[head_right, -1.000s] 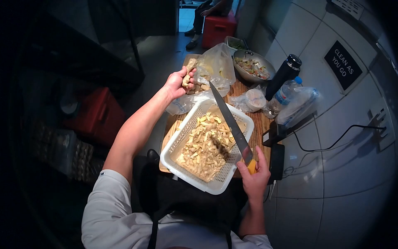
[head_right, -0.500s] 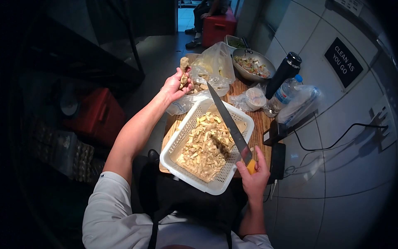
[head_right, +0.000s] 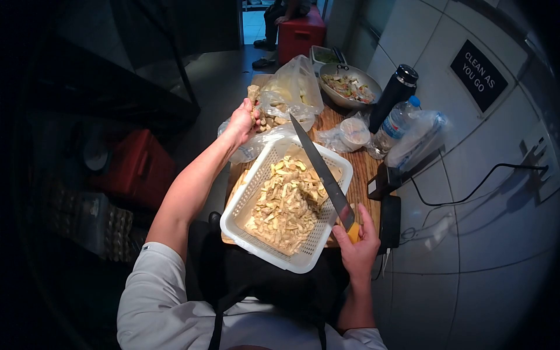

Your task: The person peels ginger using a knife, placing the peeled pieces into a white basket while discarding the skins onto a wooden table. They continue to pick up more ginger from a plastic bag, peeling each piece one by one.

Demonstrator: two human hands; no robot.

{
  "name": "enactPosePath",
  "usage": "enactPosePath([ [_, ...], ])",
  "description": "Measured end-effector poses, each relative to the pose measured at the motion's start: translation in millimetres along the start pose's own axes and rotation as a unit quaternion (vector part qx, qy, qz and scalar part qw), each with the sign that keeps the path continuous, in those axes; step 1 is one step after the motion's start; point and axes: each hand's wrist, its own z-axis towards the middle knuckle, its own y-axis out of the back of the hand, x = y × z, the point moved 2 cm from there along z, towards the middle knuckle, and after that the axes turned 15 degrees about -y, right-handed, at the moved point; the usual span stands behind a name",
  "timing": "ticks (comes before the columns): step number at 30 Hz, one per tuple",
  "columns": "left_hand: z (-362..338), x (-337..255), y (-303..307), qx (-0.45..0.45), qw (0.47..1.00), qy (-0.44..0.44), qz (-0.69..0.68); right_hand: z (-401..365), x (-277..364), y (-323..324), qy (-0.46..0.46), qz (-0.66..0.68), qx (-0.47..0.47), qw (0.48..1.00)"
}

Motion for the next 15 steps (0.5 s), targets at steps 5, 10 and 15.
enactPosePath([
  [5, 5, 4, -13, -0.023, 0.997, -0.062, 0.037, 1, 0, 1, -0.008, 0.006, -0.005, 1.0],
  [10, 24, 5, -20, -0.01, 0.999, -0.029, 0.044, 1, -2, 5, -0.009, 0.008, -0.01, 1.0],
  [15, 27, 7, -9, 0.037, 0.993, -0.033, -0.108, 3, -7, 11, -0.002, -0.015, -0.016, 1.0],
])
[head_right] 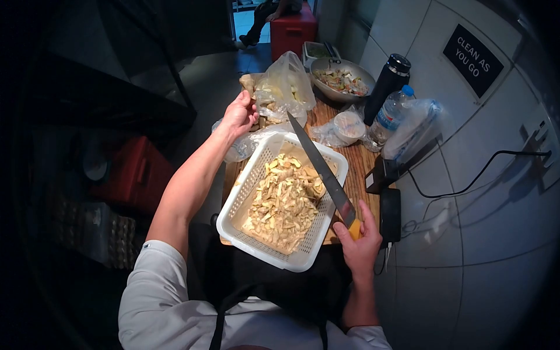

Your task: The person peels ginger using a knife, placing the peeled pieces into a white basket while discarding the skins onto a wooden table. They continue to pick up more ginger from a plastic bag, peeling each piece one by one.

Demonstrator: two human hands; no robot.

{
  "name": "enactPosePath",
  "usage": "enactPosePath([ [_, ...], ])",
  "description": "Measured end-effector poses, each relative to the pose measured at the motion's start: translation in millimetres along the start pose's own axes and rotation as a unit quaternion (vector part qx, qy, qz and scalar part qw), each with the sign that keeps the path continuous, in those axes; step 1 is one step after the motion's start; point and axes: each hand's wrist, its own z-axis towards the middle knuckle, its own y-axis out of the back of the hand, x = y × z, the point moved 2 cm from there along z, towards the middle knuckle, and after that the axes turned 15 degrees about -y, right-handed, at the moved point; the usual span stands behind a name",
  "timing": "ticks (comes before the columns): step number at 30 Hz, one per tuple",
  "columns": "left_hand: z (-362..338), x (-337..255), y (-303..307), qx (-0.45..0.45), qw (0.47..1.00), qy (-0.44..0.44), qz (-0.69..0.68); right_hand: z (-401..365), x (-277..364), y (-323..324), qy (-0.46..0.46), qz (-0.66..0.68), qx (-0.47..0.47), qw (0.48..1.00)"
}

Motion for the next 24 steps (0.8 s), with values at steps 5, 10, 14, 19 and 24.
enactPosePath([
  [5, -35, -28, -17, 0.15, 0.985, -0.004, -0.081, 3, 7, -6, -0.003, 0.026, 0.021, 0.999],
  [10, -104, -67, -47, 0.144, 0.989, -0.021, -0.037, 4, 21, -15, -0.02, 0.029, 0.056, 0.998],
  [14, -137, -68, -44, 0.075, 0.976, 0.059, -0.195, 2, 26, -28, -0.015, 0.048, 0.087, 0.995],
  [19, -185, -56, -34, 0.068, 0.906, 0.172, -0.381, 1, 22, -37, 0.02, 0.015, 0.108, 0.994],
  [24, -229, -48, -32, 0.031, 0.891, 0.206, -0.404, -5, 31, -45, 0.007, -0.007, 0.135, 0.991],
])
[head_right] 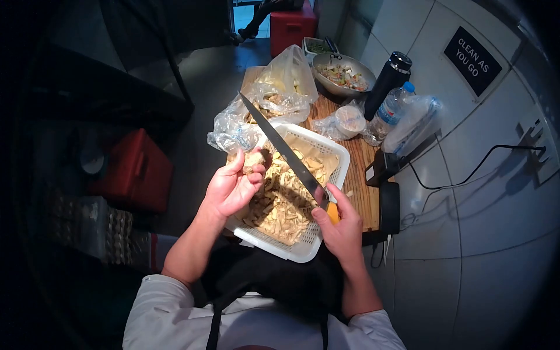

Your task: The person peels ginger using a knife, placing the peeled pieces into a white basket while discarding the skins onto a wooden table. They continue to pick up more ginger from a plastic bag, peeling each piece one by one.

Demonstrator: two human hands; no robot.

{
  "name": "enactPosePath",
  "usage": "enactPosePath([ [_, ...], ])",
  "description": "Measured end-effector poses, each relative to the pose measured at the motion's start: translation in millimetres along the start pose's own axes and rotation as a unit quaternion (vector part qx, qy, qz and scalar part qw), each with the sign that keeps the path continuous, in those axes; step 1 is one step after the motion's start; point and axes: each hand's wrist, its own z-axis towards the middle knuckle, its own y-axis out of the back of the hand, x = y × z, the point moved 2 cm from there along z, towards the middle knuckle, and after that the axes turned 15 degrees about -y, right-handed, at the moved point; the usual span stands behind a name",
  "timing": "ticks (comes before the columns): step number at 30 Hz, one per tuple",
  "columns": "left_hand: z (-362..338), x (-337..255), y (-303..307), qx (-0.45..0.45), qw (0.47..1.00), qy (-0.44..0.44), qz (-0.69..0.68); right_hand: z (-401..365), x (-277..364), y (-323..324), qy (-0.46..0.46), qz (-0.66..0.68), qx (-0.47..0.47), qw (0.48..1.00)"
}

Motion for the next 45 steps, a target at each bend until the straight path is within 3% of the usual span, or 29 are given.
enactPosePath([
  [3, -13, 9, -8, -0.03, 0.994, -0.062, 0.083, 3, -8, -5, 0.047, -0.029, -0.009, 0.998],
  [5, -16, 16, -1, -0.013, 0.983, -0.096, 0.159, 4, -7, -12, 0.03, -0.047, -0.007, 0.998],
  [7, -21, 23, 8, 0.01, 0.946, -0.178, 0.271, 3, -3, -19, 0.032, -0.095, -0.019, 0.995],
  [10, -24, 27, 3, 0.008, 0.898, -0.232, 0.374, -1, 8, -26, 0.022, -0.146, -0.009, 0.989],
  [13, -24, 34, -5, -0.009, 0.878, -0.276, 0.392, 1, 3, -30, 0.067, -0.185, -0.032, 0.98],
  [19, -26, 40, 2, -0.016, 0.873, -0.284, 0.397, -4, 0, -26, 0.007, -0.24, -0.039, 0.97],
  [24, -22, 45, 10, 0.003, 0.838, -0.308, 0.451, -7, 1, -25, -0.013, -0.241, -0.051, 0.969],
  [27, -27, 53, 3, -0.01, 0.857, -0.25, 0.451, -7, -4, -27, -0.031, -0.216, -0.043, 0.975],
  [30, -29, 60, 9, -0.002, 0.839, -0.24, 0.488, 2, -1, -32, -0.052, -0.176, -0.02, 0.983],
  [31, -31, 60, 8, -0.019, 0.867, -0.228, 0.444, 3, 0, -33, -0.067, -0.165, -0.006, 0.984],
  [34, -35, 59, 8, 0.034, 0.849, -0.165, 0.502, 9, 7, -41, -0.083, -0.144, 0.01, 0.986],
  [36, -38, 74, 12, 0.083, 0.832, -0.187, 0.516, 15, 8, -45, -0.067, -0.116, 0.016, 0.991],
  [38, -43, 72, 17, 0.045, 0.864, -0.147, 0.48, 23, -1, -43, -0.032, -0.068, 0.026, 0.997],
  [40, -36, 62, 21, 0.057, 0.875, -0.205, 0.435, 23, 1, -38, -0.033, -0.055, 0.022, 0.998],
  [43, -33, 44, 13, 0.051, 0.88, -0.2, 0.427, 16, 14, -32, -0.088, -0.058, 0.015, 0.994],
  [45, -32, 41, 11, 0.055, 0.887, -0.195, 0.415, 14, 13, -30, -0.057, -0.08, 0.013, 0.995],
])
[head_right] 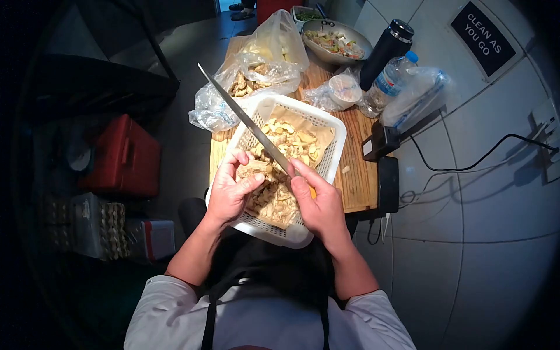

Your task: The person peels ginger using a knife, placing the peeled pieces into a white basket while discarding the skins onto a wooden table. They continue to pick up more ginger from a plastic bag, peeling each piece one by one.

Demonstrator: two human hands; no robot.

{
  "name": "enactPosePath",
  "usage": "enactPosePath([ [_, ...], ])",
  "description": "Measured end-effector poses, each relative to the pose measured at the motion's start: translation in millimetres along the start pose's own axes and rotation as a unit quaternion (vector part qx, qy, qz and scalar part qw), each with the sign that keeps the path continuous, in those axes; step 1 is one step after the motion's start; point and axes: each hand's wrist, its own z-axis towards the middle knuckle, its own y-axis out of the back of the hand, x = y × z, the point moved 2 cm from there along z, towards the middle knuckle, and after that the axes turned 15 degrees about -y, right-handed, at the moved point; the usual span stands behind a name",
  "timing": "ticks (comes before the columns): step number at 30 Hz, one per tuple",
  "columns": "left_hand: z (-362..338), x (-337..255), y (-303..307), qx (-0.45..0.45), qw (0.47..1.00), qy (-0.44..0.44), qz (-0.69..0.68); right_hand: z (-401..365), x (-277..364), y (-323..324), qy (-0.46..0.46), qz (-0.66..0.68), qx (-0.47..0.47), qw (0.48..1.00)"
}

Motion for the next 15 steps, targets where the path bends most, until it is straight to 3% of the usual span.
enactPosePath([
  [4, 7, 7, 3, -0.002, 1.0, -0.028, 0.003, -5, 1, 3, 0.026, -0.013, -0.001, 1.0],
  [7, 5, 8, 2, -0.013, 0.997, -0.05, -0.055, -3, -11, 2, 0.108, -0.056, -0.026, 0.992],
  [11, 1, 8, -5, -0.046, 0.991, -0.034, -0.124, -9, -17, -7, 0.069, -0.063, -0.029, 0.995],
  [15, 3, 11, -4, -0.099, 0.991, -0.068, -0.066, -11, -8, -7, 0.058, -0.11, -0.053, 0.991],
])
